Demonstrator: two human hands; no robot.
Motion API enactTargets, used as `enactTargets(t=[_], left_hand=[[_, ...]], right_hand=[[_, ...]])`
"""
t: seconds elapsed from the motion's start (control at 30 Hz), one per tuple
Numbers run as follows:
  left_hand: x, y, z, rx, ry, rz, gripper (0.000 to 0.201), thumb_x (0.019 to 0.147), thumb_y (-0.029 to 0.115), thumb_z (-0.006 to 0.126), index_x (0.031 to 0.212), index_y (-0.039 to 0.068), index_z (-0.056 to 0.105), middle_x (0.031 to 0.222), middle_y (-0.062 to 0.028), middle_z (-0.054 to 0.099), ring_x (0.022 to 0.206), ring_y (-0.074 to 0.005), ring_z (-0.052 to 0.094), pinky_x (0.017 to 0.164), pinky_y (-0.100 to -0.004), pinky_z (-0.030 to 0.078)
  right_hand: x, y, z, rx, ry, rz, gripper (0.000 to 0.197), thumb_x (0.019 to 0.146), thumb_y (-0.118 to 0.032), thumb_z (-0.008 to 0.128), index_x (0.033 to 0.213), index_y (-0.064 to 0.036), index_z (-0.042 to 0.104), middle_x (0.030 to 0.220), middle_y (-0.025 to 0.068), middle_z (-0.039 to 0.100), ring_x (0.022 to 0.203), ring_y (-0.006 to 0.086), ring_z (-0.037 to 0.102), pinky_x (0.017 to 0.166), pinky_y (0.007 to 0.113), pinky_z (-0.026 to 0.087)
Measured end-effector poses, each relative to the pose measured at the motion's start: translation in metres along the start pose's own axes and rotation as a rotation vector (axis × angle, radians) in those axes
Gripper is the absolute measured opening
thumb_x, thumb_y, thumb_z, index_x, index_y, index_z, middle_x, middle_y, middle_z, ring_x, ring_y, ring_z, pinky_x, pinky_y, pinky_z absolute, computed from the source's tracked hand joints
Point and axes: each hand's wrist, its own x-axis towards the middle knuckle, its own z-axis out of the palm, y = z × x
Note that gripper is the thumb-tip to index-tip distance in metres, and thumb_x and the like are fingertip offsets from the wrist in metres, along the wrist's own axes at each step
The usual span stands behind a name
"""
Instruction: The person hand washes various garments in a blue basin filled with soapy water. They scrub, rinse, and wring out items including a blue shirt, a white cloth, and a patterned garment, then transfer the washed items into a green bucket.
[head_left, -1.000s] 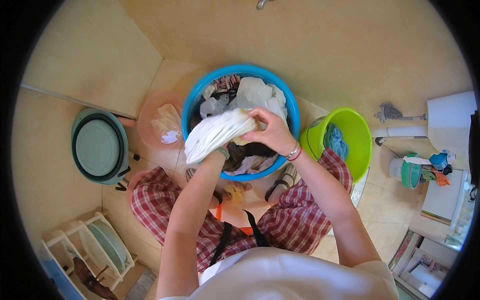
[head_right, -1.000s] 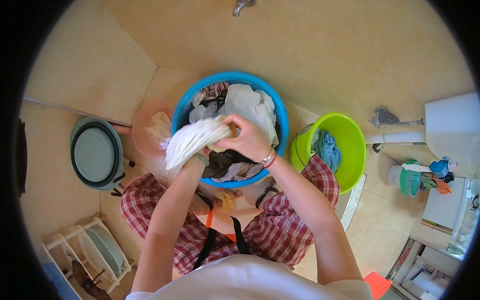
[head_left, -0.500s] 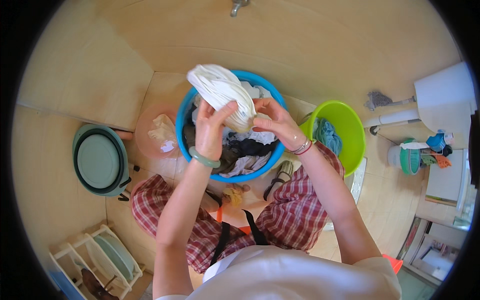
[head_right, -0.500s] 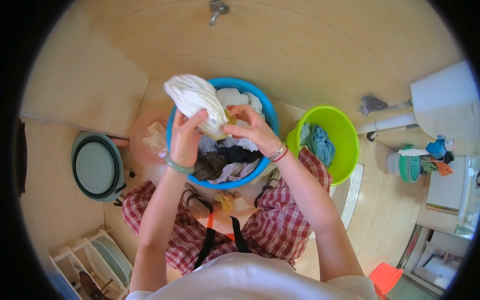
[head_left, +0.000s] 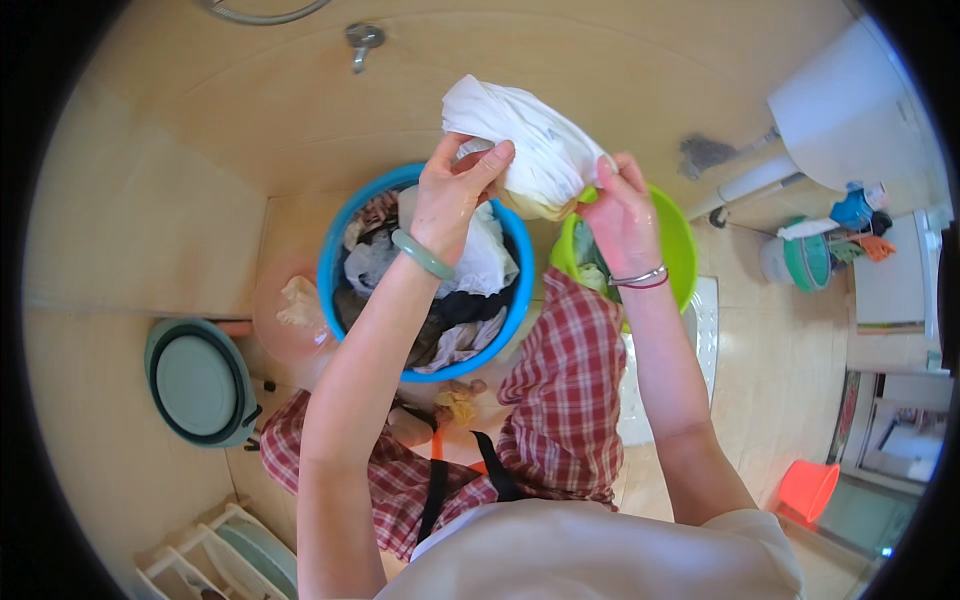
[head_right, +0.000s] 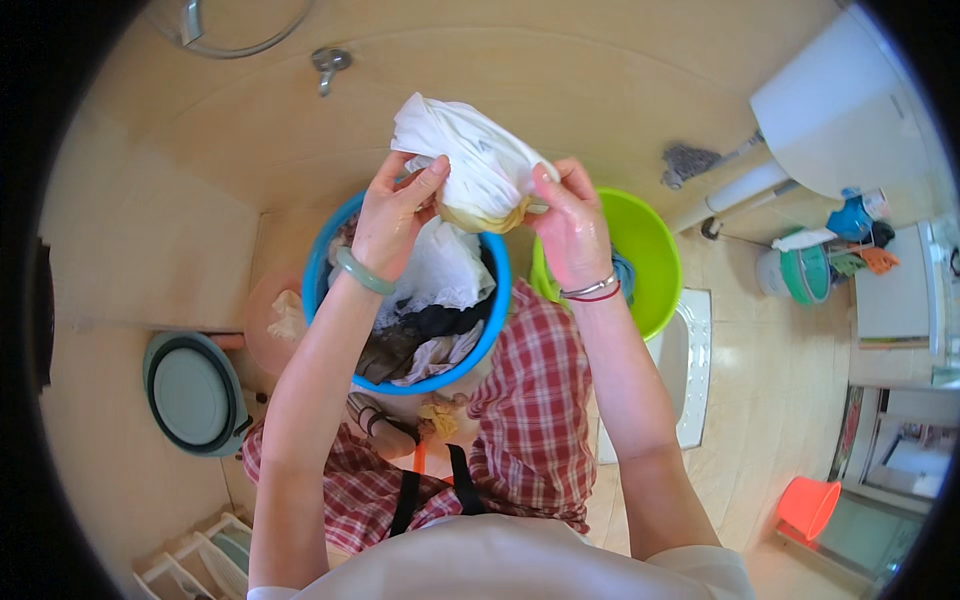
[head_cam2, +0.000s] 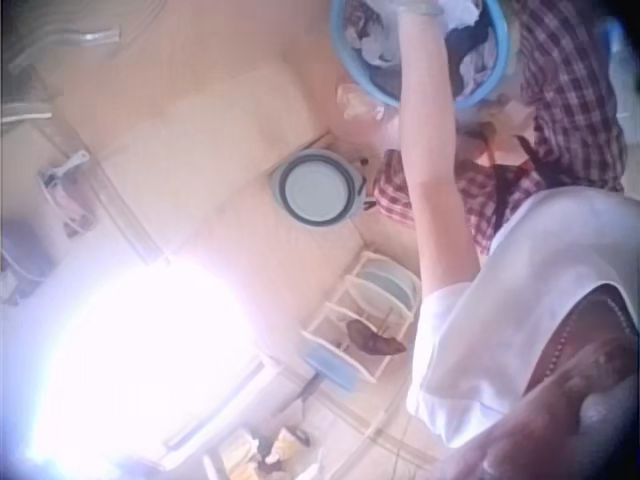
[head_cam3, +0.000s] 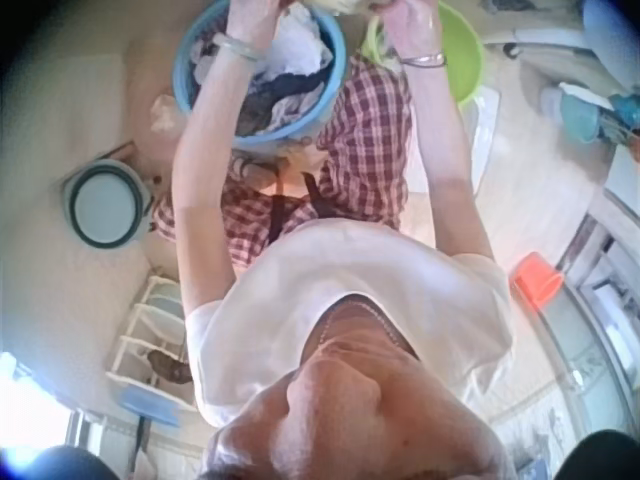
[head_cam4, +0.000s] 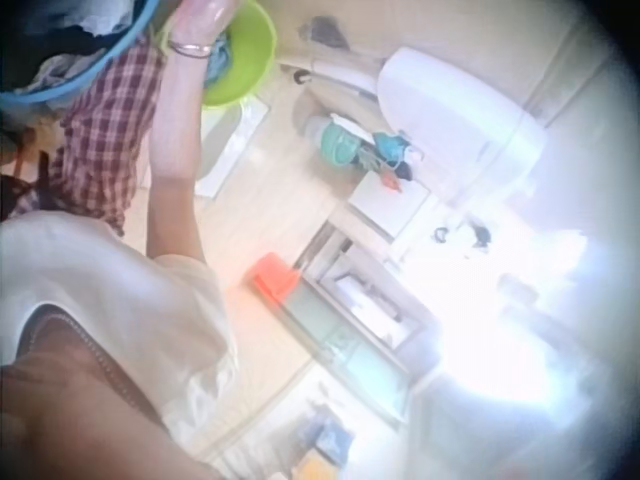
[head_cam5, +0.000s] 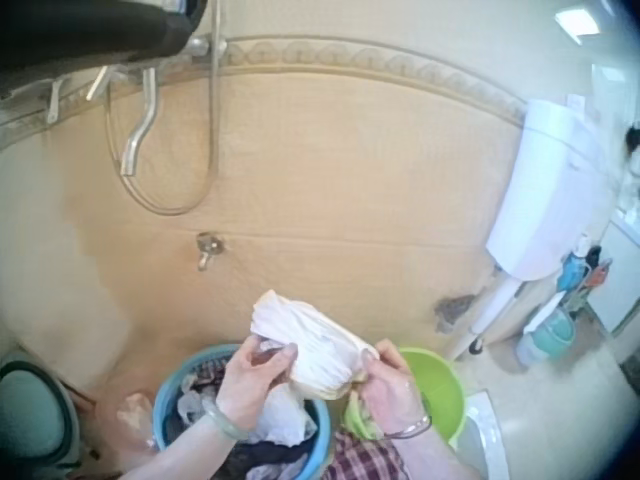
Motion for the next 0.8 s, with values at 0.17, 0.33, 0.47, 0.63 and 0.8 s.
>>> enactTargets(t=[0.17, 0.33, 0.47, 0.63, 0.8], left_hand=[[0.030, -0.030, 0.052, 0.418, -0.271, 0.081, 0.026, 0.084, 0.012, 0.069, 0.107, 0.003, 0.060, 0.093, -0.0049, 0.066, 0.085, -0.0123, 0.060, 0.078, -0.0243, 0.046], [0.052, -0.088, 0.097, 0.696, -0.368, 0.073, 0.027, 0.074, 0.011, 0.071, 0.098, 0.002, 0.065, 0.088, -0.0096, 0.069, 0.081, -0.0165, 0.065, 0.074, -0.0287, 0.050], [0.053, -0.118, 0.109, 1.058, -0.353, 0.065, 0.023, 0.071, 0.012, 0.068, 0.092, 0.004, 0.068, 0.082, -0.0106, 0.070, 0.077, -0.0184, 0.067, 0.072, -0.0306, 0.052], [0.060, -0.169, 0.075, 0.883, -0.275, -0.036, 0.025, 0.074, 0.010, 0.063, 0.097, 0.003, 0.068, 0.083, -0.0108, 0.071, 0.073, -0.0171, 0.067, 0.071, -0.0300, 0.053], [0.051, -0.146, 0.004, 0.521, -0.176, -0.222, 0.023, 0.087, 0.005, 0.052, 0.106, 0.001, 0.065, 0.094, -0.0104, 0.069, 0.075, -0.0162, 0.067, 0.067, -0.0294, 0.053]], right_hand=[[-0.007, -0.048, -0.070, -0.316, 0.277, -0.339, 0.015, 0.087, -0.013, 0.065, 0.082, -0.0133, 0.052, 0.083, -0.0037, 0.056, 0.080, 0.0089, 0.052, 0.069, 0.030, 0.042], [-0.019, -0.061, -0.116, -0.258, 0.685, -0.324, 0.022, 0.083, -0.011, 0.071, 0.075, -0.0127, 0.050, 0.073, -0.0062, 0.049, 0.068, 0.0044, 0.044, 0.058, 0.021, 0.034], [-0.025, -0.034, -0.175, -0.572, 0.849, -0.392, 0.021, 0.079, -0.011, 0.072, 0.076, -0.0123, 0.052, 0.076, -0.0050, 0.053, 0.075, 0.0059, 0.048, 0.064, 0.026, 0.036], [-0.030, 0.002, -0.192, -0.897, 0.833, -0.473, 0.030, 0.077, -0.007, 0.073, 0.065, -0.0062, 0.045, 0.062, -0.0055, 0.040, 0.060, 0.0053, 0.036, 0.055, 0.022, 0.032], [-0.032, 0.011, -0.204, -1.767, 0.358, -0.315, 0.024, 0.079, -0.024, 0.072, 0.080, -0.0035, 0.058, 0.070, 0.0072, 0.056, 0.063, 0.0183, 0.055, 0.062, 0.029, 0.045]])
